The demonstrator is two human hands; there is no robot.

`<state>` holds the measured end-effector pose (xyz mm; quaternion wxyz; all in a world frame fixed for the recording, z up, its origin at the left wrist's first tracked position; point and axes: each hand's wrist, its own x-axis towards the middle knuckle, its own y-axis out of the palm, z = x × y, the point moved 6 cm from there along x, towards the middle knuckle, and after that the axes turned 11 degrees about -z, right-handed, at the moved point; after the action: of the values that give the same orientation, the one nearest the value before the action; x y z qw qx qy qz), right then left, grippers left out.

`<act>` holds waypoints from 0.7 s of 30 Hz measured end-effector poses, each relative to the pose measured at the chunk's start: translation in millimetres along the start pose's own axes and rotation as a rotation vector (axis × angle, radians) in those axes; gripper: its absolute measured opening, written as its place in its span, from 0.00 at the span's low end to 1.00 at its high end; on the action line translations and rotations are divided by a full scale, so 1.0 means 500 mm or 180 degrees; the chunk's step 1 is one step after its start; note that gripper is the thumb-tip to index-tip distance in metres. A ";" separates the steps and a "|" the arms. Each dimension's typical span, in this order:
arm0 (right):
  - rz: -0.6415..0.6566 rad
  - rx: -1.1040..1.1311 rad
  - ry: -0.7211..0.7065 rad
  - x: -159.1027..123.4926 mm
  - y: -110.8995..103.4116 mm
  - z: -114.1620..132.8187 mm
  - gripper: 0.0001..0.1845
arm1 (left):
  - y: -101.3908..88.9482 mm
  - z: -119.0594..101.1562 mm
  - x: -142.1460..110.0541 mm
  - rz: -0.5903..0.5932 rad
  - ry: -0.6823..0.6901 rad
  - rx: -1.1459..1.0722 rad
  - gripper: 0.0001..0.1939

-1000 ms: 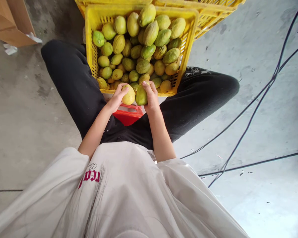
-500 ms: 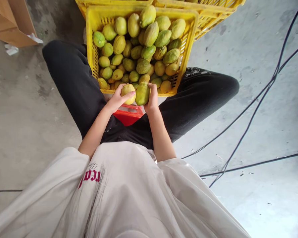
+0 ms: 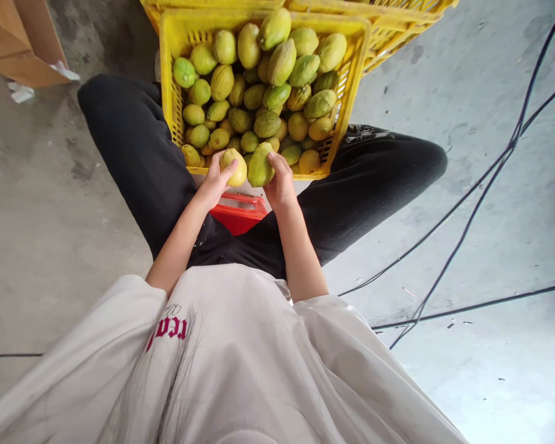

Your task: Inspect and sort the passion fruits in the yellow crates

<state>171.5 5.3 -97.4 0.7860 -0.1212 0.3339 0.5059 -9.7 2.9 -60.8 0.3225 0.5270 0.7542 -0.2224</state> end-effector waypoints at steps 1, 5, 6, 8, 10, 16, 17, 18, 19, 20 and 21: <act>-0.0011 0.0046 0.0037 -0.002 0.002 0.001 0.18 | 0.003 0.000 -0.004 0.0051 -0.0018 0.0018 0.16; -0.0071 0.0082 0.0067 -0.001 0.004 -0.002 0.22 | 0.014 0.005 -0.019 0.0235 -0.0086 0.0186 0.15; -0.0074 0.0050 0.0028 0.002 0.004 -0.004 0.23 | 0.014 0.006 -0.022 0.0244 -0.0088 0.0217 0.15; -0.0055 -0.0011 -0.0064 0.007 0.004 -0.009 0.25 | 0.014 0.007 -0.024 0.0225 -0.0084 0.0232 0.16; -0.0031 -0.0037 -0.0134 0.010 0.004 -0.013 0.26 | 0.014 0.007 -0.024 0.0203 -0.0087 0.0193 0.15; -0.0313 0.0013 -0.0011 0.006 -0.009 -0.012 0.31 | 0.014 0.005 -0.023 0.0082 -0.0136 0.0105 0.13; -0.0318 -0.0003 -0.0008 0.006 -0.010 -0.010 0.31 | 0.012 0.006 -0.022 0.0039 -0.0130 0.0114 0.13; -0.0297 -0.0017 -0.0018 0.006 -0.011 -0.008 0.32 | 0.010 0.006 -0.021 -0.0001 -0.0128 0.0128 0.14; -0.0266 -0.0022 -0.0030 0.007 -0.012 -0.007 0.32 | 0.009 0.007 -0.020 -0.0032 -0.0131 0.0141 0.14; -0.0238 -0.0017 -0.0032 0.009 -0.013 -0.008 0.33 | 0.008 0.008 -0.019 -0.0055 -0.0129 0.0150 0.14; -0.0220 -0.0001 -0.0019 0.011 -0.014 -0.010 0.33 | 0.007 0.008 -0.018 -0.0073 -0.0128 0.0158 0.13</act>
<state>177.2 3.4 -105.8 0.8040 -0.1312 0.3270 0.4789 -3.4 -4.6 -56.9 0.3218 0.5216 0.7479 -0.2552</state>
